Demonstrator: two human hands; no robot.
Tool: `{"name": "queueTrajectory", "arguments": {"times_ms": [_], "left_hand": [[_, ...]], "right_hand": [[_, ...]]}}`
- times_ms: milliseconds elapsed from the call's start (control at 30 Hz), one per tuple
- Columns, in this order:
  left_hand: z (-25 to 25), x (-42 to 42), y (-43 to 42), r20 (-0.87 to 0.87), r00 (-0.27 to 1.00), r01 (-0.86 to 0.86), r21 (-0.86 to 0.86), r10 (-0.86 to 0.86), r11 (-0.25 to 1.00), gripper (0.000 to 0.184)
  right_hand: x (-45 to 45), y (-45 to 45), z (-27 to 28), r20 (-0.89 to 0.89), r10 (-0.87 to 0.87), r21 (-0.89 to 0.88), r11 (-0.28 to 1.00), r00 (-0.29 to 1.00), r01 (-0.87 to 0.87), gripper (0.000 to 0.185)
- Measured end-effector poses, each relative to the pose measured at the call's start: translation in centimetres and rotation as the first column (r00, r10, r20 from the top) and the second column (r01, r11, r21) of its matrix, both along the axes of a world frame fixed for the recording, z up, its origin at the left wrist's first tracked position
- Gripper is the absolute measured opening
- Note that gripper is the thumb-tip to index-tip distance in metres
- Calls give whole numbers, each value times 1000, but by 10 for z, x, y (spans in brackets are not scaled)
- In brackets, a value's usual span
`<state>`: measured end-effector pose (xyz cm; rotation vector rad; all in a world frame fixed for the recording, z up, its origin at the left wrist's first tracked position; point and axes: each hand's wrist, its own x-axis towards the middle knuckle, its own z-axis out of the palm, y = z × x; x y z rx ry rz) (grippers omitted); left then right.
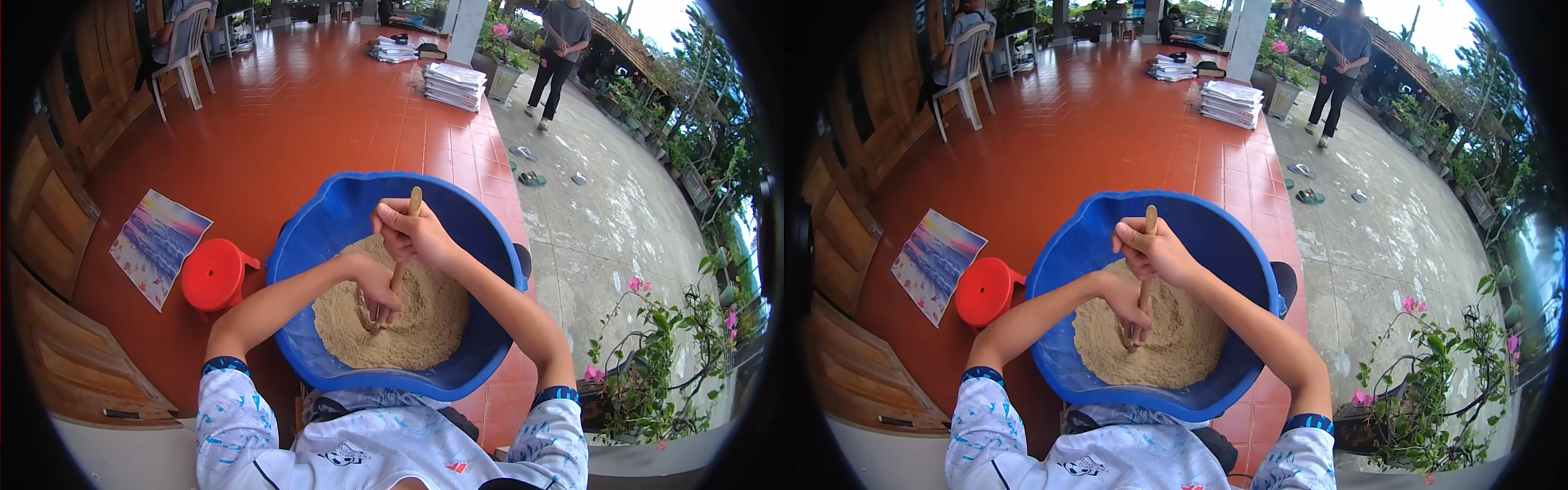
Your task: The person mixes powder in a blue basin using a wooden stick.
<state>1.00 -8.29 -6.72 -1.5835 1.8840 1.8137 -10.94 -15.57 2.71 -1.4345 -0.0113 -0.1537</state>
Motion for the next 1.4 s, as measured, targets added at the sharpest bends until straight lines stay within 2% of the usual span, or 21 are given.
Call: {"name": "queueTrajectory", "arguments": {"times_ms": [133,200,233,267,300,333,367,400,467,567,633,667,733,800,867,967,1133,1200,1267,1333,1400], "left_hand": [[-25,-22,-10,-295,955,-43,-71,20,997,36],[-11,-38,-11,-305,949,-166,-277,77,946,35],[-1,-44,-10,-229,971,-166,-415,73,895,38],[-1,-45,-11,-231,970,-168,-415,75,894,38],[-3,-47,-10,-212,974,-189,-601,73,777,37],[-4,-49,-8,-192,978,-197,-757,75,623,37],[-42,-45,-22,-287,957,-285,-905,42,315,33],[-45,-45,-23,-285,957,-284,-905,42,317,33],[-51,-13,-9,-258,964,-265,-893,69,363,33],[-44,26,-12,-211,972,-235,-870,104,434,32],[-46,52,-4,-172,977,-211,-851,124,480,31],[-38,61,-1,-152,979,-199,-841,133,503,31],[-33,59,-2,-128,983,-180,-827,133,533,31],[15,27,8,420,891,37,-448,173,893,30],[18,20,5,384,918,10,-281,102,960,30],[-3,9,-2,76,996,50,-19,-48,999,35],[-12,-25,-3,-162,986,-72,-233,35,970,38],[-5,-43,-3,-184,975,-201,-467,128,861,39],[-3,-49,-6,-114,985,-169,-562,127,810,38],[-10,-52,-8,-140,986,-163,-801,86,576,31],[-15,-49,-7,-126,985,-170,-813,117,557,30]], "right_hand": [[-3,-3,10,-201,-63,-20,998,977,60,36],[-8,0,21,-220,-179,-299,948,959,109,34],[-8,0,20,-222,-179,-300,948,959,108,34],[-9,3,16,-72,-216,-490,858,974,154,32],[-10,7,13,83,-217,-648,730,973,218,30],[-12,13,10,82,-213,-648,731,973,215,30],[-17,23,8,161,-166,-689,687,973,231,25],[-21,32,9,236,-116,-724,641,965,254,20],[-23,40,-2,121,-33,-828,548,992,119,8],[-8,33,-32,311,163,-874,436,936,214,9],[4,28,-31,510,258,-735,627,821,259,13],[5,26,-26,516,250,-730,628,819,268,13],[1,20,-15,305,39,-542,829,952,139,21],[-1,12,-10,239,-6,-456,882,971,117,29],[-1,5,-9,81,-16,-126,992,997,27,34],[1,0,-5,-7,-31,-29,999,999,31,36],[-6,-6,16,-206,-65,-127,991,976,39,34],[-11,1,24,-233,-105,-198,979,967,58,35],[-16,10,24,-60,-180,-531,838,982,122,35],[-22,21,21,138,-161,-670,712,977,212,30],[-26,35,22,211,-99,-703,676,972,222,27]]}}
